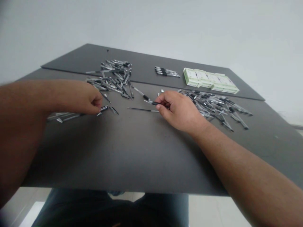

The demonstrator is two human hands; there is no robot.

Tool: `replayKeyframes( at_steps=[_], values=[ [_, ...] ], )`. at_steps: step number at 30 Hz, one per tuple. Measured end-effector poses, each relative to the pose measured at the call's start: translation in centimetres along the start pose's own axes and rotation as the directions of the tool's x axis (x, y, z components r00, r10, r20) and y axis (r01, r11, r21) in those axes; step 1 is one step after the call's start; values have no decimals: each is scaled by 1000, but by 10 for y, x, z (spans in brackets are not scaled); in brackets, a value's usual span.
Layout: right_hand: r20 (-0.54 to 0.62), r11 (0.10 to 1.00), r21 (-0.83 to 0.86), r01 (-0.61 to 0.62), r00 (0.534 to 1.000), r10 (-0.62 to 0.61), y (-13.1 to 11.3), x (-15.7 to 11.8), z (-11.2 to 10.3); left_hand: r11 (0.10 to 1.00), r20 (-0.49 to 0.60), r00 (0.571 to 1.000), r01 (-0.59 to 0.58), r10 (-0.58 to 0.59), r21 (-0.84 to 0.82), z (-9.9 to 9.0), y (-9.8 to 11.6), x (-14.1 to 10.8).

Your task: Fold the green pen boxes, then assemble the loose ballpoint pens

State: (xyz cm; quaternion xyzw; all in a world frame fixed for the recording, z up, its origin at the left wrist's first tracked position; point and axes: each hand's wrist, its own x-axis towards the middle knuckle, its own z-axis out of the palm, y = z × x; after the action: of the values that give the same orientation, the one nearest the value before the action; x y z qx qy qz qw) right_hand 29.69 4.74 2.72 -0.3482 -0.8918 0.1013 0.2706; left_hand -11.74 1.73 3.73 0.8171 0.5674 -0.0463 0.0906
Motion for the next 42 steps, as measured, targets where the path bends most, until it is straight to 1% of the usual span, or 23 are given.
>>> replayKeyframes(
  at_steps=[2, 5, 9, 11, 14, 16, 17, 18, 19, 20, 22, 23, 25, 26, 27, 28, 31, 33, 35, 39, 42],
  values=[
    [0, 1000, 1, 10, 1000, -10, 0, 0, 0, 1000, -14, 1000, -23, 23, 7, 6, -4, 0],
    [-1, 1000, 2, 18, 1000, -18, -1, 0, 0, 999, -24, 999, -23, 24, 41, 15, -8, 2],
    [-2, 1000, -5, 16, 1000, -16, -1, 0, 0, 997, -100, 993, -61, 65, 43, 23, -12, 7],
    [-1, 1000, -10, 19, 1000, -19, 0, 0, 0, 998, -116, 991, -58, 62, 40, 25, -10, 9],
    [3, 1000, -20, 23, 1000, -23, 0, 0, 0, 996, -86, 996, 22, -14, 91, 19, 7, 11],
    [8, 999, -23, 23, 1000, -23, -1, 0, 0, 980, -20, 990, 138, -137, 146, 10, 25, 10],
    [14, 1000, -24, 20, 1000, -20, -1, 0, 0, 971, 13, 983, 177, -181, 158, 4, 34, 9],
    [20, 1000, -27, 15, 1000, -15, -1, 0, 0, 969, 50, 978, 195, -205, 149, -1, 43, 7],
    [26, 999, -32, 9, 1000, -9, -1, -1, 0, 978, 75, 982, 166, -176, 123, -7, 51, 5],
    [31, 999, -37, 6, 999, -5, -2, -1, 0, 978, 94, 981, 159, -172, 133, -12, 57, 3],
    [40, 999, -42, 10, 999, -9, -2, -1, 0, 970, 83, 981, 158, -175, 185, -20, 67, 0],
    [42, 999, -42, 16, 999, -14, -2, -1, 0, 967, 65, 982, 163, -179, 194, -23, 71, -1],
    [51, 999, -39, 26, 998, -24, -2, -1, 0, 970, -7, 985, 172, -173, 172, -26, 78, -2],
    [53, 999, -38, 29, 998, -27, -2, -1, 0, 973, -49, 984, 175, -170, 148, -27, 82, -1],
    [53, 999, -37, 31, 998, -29, -1, -1, 0, 981, -86, 986, 154, -144, 115, -26, 86, 0],
    [53, 999, -36, 34, 998, -32, -1, -1, 1, 983, -99, 984, 156, -147, 93, -24, 89, 2],
    [58, 998, -34, 48, 997, -46, 0, -1, 2, 999, -177, 983, 51, -48, 9, -15, 97, 7],
    [71, 997, -31, 67, 995, -65, 0, -1, 2, 999, -219, 976, -26, 15, -48, -6, 99, 10],
    [75, 995, -26, 91, 993, -89, 0, -2, 3, 992, -258, 965, -82, 55, -96, 1, 101, 12],
    [65, 991, -19, 133, 989, -132, -2, -3, 4, 973, -345, 936, -144, 74, -180, 11, 106, 15],
    [75, 990, -23, 140, 988, -138, -5, -4, 4, 963, -375, 923, -170, 83, -207, 13, 111, 16]
  ],
)
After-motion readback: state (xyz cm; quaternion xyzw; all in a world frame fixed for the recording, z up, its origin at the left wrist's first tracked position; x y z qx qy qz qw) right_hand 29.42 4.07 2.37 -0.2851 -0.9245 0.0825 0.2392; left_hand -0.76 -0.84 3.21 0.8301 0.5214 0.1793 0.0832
